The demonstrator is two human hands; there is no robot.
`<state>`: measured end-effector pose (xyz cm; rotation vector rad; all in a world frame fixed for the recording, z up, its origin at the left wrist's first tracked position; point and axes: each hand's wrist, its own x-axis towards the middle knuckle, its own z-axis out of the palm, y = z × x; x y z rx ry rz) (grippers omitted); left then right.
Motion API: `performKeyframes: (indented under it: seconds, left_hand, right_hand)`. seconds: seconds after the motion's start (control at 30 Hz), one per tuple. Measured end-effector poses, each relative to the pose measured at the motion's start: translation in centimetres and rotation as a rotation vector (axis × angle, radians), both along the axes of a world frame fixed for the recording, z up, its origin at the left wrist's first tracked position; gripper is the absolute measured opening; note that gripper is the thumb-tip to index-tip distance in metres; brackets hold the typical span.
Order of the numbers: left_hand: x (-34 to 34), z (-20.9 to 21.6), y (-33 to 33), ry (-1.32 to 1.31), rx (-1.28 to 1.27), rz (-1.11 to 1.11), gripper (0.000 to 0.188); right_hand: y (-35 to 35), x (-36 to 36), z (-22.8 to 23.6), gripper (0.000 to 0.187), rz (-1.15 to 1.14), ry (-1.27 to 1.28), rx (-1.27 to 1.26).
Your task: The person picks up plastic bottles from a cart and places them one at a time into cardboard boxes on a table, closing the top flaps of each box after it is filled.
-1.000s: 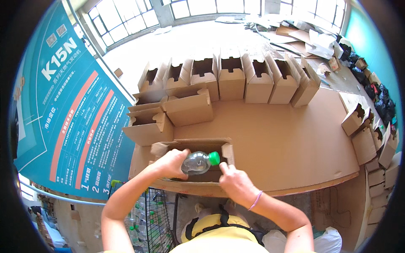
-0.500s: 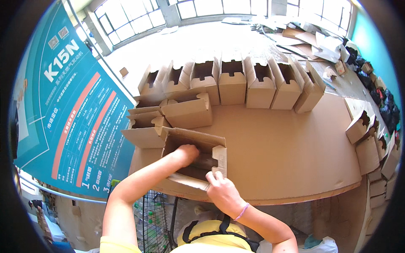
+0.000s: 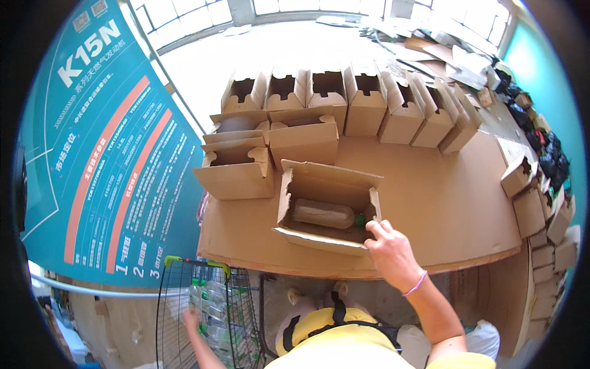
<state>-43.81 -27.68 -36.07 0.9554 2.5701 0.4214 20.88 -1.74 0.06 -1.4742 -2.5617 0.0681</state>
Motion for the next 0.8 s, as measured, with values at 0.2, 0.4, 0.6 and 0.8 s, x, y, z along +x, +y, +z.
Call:
performKeyframes:
  seconds: [0.2,0.4,0.6,0.8]
  left_hand:
    - [6.2,-11.4,-11.7,-0.311,-0.700,-0.003,0.079]
    - [10.3,-11.2,-9.1,-0.372,-0.533,-0.009,0.082]
    - [10.1,-10.6,-5.8,-0.424,-0.414,-0.029,0.084]
    - [8.3,-7.5,-3.0,-0.515,-0.246,0.010,0.087]
  right_hand:
    - [-0.4,-0.8,0.2,0.005,-0.094,-0.214,0.005]
    - [-0.8,-1.9,0.2,0.007,-0.175,-0.291,-0.003]
    - [-1.2,-2.0,-0.6,0.008,-0.206,-0.282,0.014]
    - [-0.9,-2.0,-0.9,0.009,-0.201,-0.287,0.026]
